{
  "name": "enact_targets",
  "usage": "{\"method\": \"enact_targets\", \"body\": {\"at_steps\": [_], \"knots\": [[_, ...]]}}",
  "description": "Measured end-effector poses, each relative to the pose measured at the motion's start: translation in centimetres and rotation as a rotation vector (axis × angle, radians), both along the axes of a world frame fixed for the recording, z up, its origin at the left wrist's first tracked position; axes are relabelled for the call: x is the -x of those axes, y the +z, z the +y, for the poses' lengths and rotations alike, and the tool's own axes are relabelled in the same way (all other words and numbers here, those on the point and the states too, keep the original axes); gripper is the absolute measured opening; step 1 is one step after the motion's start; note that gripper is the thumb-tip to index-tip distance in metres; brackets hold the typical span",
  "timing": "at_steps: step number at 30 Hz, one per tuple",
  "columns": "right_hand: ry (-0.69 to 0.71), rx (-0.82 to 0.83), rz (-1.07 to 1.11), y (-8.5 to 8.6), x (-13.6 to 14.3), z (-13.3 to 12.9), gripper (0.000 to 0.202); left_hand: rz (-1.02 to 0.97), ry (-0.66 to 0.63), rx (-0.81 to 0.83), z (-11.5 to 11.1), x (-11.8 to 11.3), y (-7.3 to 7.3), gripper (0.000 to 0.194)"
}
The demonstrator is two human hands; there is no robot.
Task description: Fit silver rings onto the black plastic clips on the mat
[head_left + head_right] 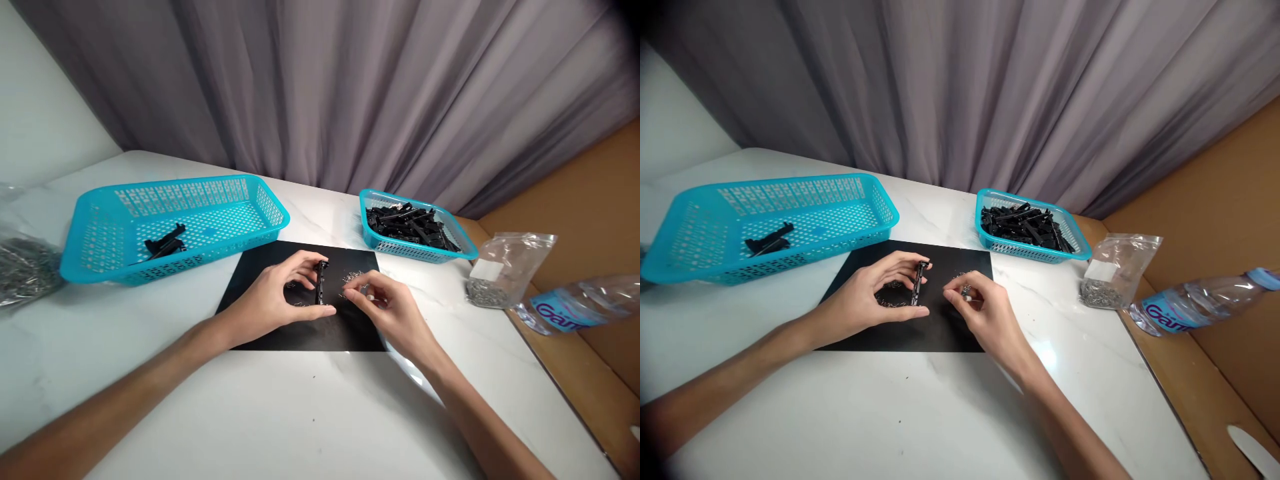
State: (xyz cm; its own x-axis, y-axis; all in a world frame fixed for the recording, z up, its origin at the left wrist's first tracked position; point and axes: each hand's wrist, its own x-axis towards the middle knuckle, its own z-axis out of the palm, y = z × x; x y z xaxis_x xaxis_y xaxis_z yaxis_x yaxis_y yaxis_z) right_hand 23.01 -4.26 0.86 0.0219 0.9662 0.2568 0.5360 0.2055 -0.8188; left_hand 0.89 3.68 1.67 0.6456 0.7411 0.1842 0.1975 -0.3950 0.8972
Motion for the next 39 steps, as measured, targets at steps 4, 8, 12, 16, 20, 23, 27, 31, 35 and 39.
{"method": "enact_targets", "body": {"at_steps": [4,8,12,16,20,23,27,31,35,39], "knots": [[0.114,0.157,0.301,0.3,-0.7,0.3,0.024,-0.041,-0.032,0.045,-0.2,-0.4,-0.2,0.065],[0.122,0.159,0.352,0.1,-1.0,0.5,0.023,-0.051,-0.059,0.046,-0.4,-0.5,-0.3,0.066],[0.058,0.122,0.303,0.0,-1.1,0.6,0.024,-0.053,-0.070,0.034,-0.6,-0.4,-0.3,0.066],[0.069,0.123,0.345,0.0,-1.0,0.6,0.021,-0.042,-0.068,0.025,-0.8,-0.4,-0.4,0.067],[0.042,0.063,0.375,0.0,-0.7,0.7,0.018,-0.021,-0.076,0.032,-1.0,-0.5,-0.4,0.067],[0.008,0.027,0.394,-0.1,-0.5,0.8,0.023,-0.024,-0.081,0.041,-1.0,-0.6,-0.6,0.068],[-0.080,-0.034,0.264,-0.2,-0.3,0.6,0.012,-0.028,-0.082,0.041,-0.9,-0.6,-0.8,0.069],[-0.093,-0.249,0.038,0.4,0.3,0.0,0.012,-0.043,-0.076,0.043,-1.1,-0.6,-0.8,0.071],[-0.030,-0.440,-0.138,1.0,0.8,-0.3,0.023,-0.060,-0.066,0.055,-1.2,-0.7,-0.6,0.074],[-0.022,-0.506,-0.218,1.1,1.3,-0.2,0.022,-0.050,-0.042,0.031,-1.3,-0.8,-0.5,0.073]]}}
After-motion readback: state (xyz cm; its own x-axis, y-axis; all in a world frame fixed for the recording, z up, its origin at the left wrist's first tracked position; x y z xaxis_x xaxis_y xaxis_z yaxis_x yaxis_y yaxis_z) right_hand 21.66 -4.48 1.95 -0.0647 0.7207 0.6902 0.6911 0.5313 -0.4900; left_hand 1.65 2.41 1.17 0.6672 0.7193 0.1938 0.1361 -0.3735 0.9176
